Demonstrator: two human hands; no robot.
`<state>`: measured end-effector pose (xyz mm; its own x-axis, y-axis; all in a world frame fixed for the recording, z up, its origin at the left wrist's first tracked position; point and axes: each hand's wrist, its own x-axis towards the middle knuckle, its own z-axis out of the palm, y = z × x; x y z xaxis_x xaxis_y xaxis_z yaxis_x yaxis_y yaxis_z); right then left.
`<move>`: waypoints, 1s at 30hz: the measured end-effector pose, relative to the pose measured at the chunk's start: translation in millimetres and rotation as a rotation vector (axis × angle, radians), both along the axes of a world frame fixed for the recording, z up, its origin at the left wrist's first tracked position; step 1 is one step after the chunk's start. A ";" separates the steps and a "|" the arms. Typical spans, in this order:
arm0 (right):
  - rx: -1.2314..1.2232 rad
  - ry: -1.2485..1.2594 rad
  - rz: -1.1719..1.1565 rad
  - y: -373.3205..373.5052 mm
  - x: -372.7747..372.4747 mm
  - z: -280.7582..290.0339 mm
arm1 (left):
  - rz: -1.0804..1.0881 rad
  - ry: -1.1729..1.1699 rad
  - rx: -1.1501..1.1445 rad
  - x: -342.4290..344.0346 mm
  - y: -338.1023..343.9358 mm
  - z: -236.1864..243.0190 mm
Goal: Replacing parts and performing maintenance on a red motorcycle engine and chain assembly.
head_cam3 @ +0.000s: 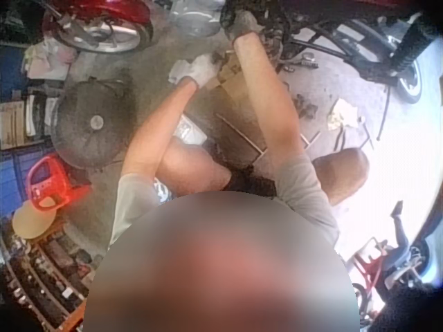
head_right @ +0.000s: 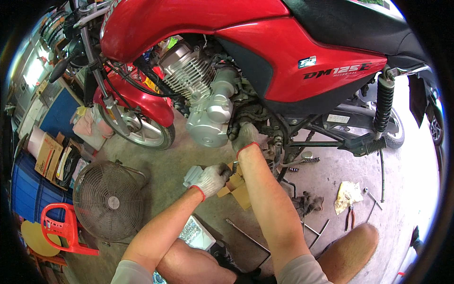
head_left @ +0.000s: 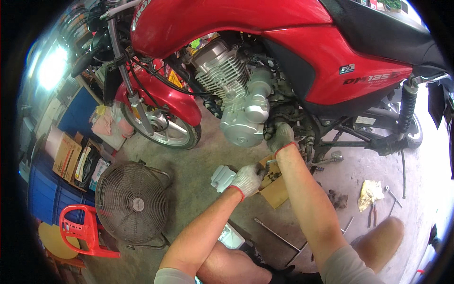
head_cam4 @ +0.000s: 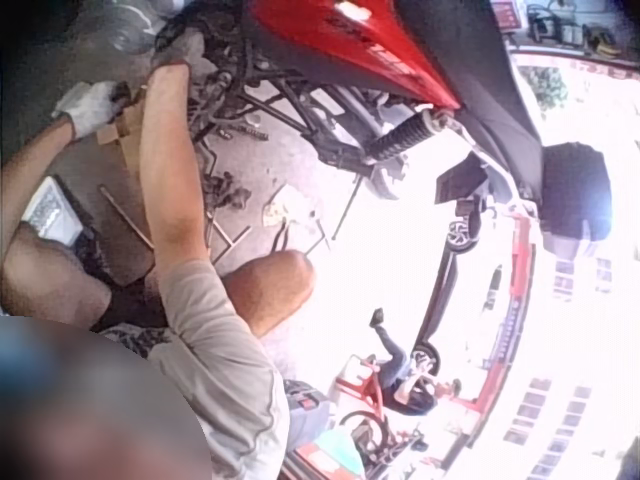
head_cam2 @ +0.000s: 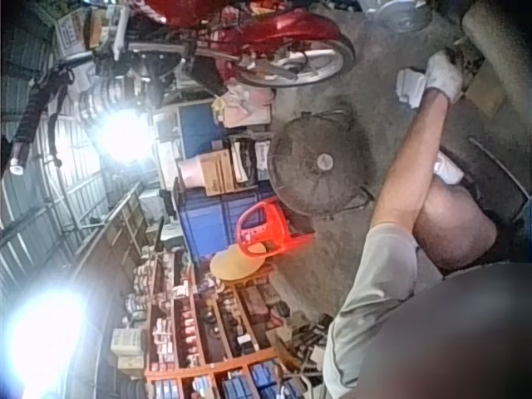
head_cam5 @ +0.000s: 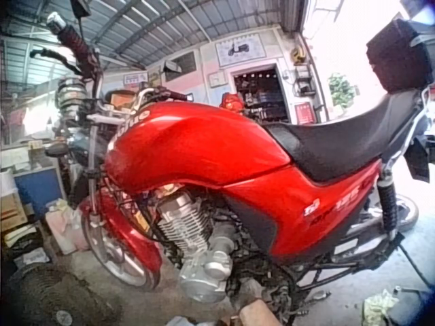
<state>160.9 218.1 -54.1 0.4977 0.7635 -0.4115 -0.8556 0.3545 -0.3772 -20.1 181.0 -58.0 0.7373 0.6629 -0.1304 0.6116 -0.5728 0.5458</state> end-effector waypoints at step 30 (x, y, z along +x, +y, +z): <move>0.036 -0.029 0.066 -2.2 2.6 -0.8 | 0.014 -0.020 -0.026 -0.6 -1.1 2.5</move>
<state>163.5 215.9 -54.9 0.4573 0.8090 -0.3693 -0.8664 0.3116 -0.3903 -20.7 179.9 -55.6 0.7308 0.6696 -0.1327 0.6080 -0.5502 0.5724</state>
